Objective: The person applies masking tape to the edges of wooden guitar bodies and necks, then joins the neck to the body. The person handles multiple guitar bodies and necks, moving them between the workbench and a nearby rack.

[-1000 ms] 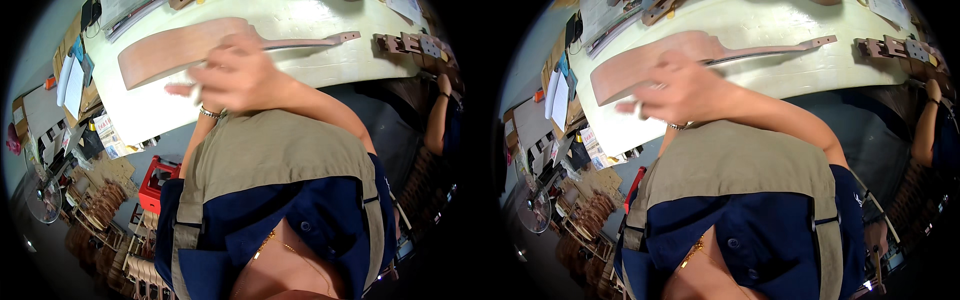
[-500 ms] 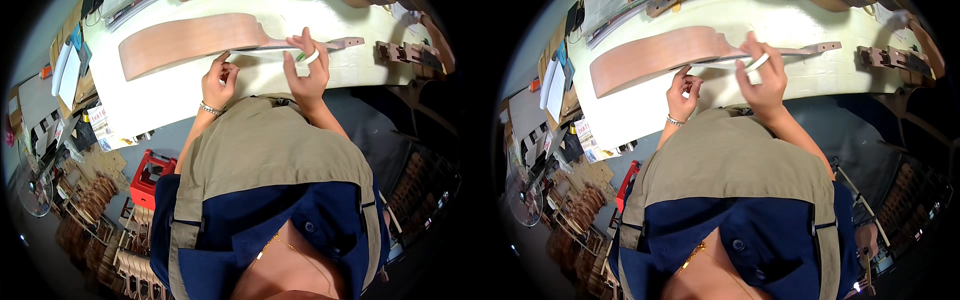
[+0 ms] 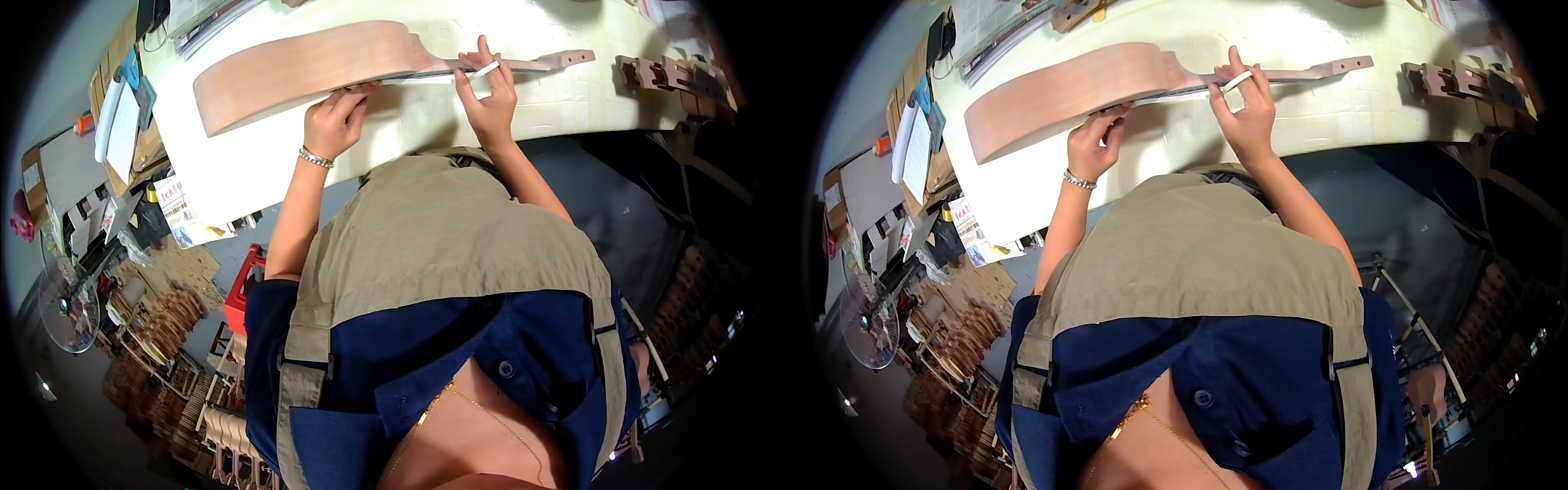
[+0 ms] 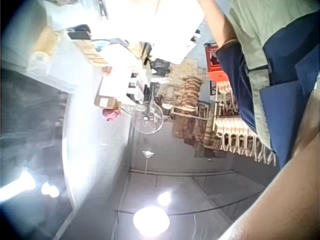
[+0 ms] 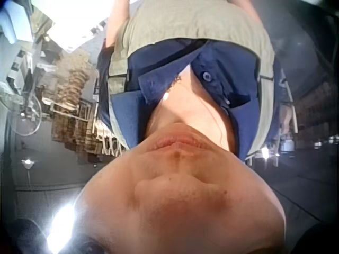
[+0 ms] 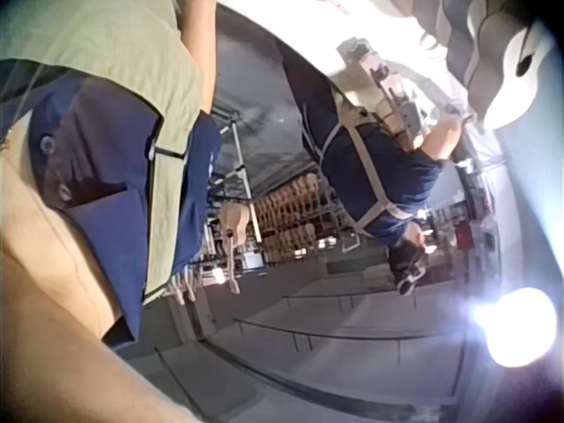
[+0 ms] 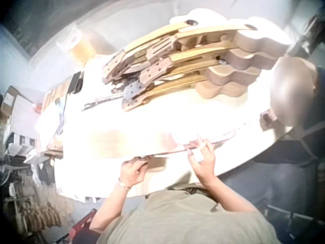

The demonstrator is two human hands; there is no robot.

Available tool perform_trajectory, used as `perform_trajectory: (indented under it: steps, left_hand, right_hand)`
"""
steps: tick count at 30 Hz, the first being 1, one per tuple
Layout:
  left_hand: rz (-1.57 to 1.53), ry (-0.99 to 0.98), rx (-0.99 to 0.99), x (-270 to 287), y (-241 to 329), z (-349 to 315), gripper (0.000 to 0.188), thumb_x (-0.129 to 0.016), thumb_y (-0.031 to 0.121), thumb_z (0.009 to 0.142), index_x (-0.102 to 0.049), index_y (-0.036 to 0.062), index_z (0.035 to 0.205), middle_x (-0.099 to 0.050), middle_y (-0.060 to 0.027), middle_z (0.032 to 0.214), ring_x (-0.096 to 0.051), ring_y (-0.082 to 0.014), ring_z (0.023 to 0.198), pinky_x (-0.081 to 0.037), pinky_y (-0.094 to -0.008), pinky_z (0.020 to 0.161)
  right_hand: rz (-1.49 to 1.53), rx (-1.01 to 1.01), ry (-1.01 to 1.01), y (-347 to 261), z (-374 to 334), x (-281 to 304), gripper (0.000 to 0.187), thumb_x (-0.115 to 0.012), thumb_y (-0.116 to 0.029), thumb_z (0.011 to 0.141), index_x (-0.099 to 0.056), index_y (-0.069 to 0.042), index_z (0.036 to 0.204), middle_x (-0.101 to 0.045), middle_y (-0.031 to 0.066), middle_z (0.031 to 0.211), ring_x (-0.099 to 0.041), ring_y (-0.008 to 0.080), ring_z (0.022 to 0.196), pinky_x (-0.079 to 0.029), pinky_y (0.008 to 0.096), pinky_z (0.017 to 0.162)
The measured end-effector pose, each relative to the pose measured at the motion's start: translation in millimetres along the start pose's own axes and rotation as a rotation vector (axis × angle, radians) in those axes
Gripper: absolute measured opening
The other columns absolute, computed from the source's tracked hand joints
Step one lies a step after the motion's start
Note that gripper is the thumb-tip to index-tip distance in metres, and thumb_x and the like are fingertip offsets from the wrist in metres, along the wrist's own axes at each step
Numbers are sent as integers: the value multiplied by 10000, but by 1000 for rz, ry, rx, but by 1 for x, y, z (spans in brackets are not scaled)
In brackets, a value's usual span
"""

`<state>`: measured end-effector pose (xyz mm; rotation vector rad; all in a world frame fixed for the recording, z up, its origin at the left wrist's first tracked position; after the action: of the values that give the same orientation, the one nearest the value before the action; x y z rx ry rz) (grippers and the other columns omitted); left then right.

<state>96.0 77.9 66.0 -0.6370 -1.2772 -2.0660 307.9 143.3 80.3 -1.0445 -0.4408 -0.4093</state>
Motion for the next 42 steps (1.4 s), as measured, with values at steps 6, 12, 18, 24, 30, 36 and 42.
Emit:
perform_trajectory:
  steps: [6, 12, 18, 24, 30, 36, 42]
  left_hand:
    - [-66, -11, -59, -3, 0, 4, 218, -597, -73, 735, -602, 20, 931, -679, -67, 920, -614, -119, 575, -502, -217, 511]
    - [-75, -71, 63, -9, -8, -8, 269, -597, -64, 745, -590, 16, 1001, -666, -88, 981, -628, -124, 620, -507, -224, 523]
    - [7, 14, 62, -3, -1, -5, 193, -619, -8, 743, -600, 70, 918, -674, -21, 844, -513, -104, 437, -434, -219, 425]
    - [245, -99, 0, -13, 10, -6, 240, -637, 34, 758, -595, 57, 993, -677, -62, 875, -544, -106, 468, -442, -225, 431]
    - [425, -57, -174, -31, 40, 8, 424, -613, 33, 722, -607, 164, 1126, -560, -17, 639, -496, -138, 445, -419, -258, 399]
    - [575, -220, -192, -52, 50, 10, 528, -636, 84, 755, -509, 153, 1263, -560, -9, 626, -451, -158, 406, -398, -276, 393]
    - [361, -239, -64, -59, 51, 13, 558, -612, 93, 765, -456, 92, 1301, -562, -9, 641, -458, -150, 415, -378, -263, 376]
  right_hand:
    - [-43, 45, 162, -21, 4, 47, 571, -623, -21, 790, -393, 33, 1310, -463, 128, 1084, -575, 211, 974, -428, 342, 888]
    - [335, -513, 439, 170, -14, 149, 490, -589, -21, 841, -415, 29, 1296, -485, 112, 1173, -518, 177, 1062, -456, 264, 874]
    - [517, -542, 365, 213, -2, 147, 534, -593, -16, 828, -377, 50, 1313, -470, 146, 1279, -470, 218, 1173, -408, 315, 957]
    - [505, -568, 376, 219, -5, 143, 535, -612, 6, 806, -406, 37, 1300, -523, 164, 1212, -525, 205, 1106, -445, 296, 917]
    - [530, -567, 395, 221, -7, 142, 512, -615, 18, 799, -445, 13, 1282, -533, 162, 1204, -538, 199, 1089, -446, 285, 898]
    - [533, -571, 405, 220, -7, 142, 506, -619, 21, 796, -458, 5, 1275, -540, 156, 1197, -537, 200, 1091, -449, 288, 897]
    - [550, -555, 395, 222, -9, 142, 525, -596, 67, 794, -438, 3, 1290, -517, 176, 1224, -522, 223, 1120, -457, 289, 885]
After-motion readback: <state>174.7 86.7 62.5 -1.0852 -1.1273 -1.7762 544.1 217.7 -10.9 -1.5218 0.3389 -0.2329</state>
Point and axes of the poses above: each hand's wrist, its own z-axis towards the middle knuckle, its own x-axis out of the back of the hand, y = z × x, the point moved 10 cm from there along z, towards the middle knuckle
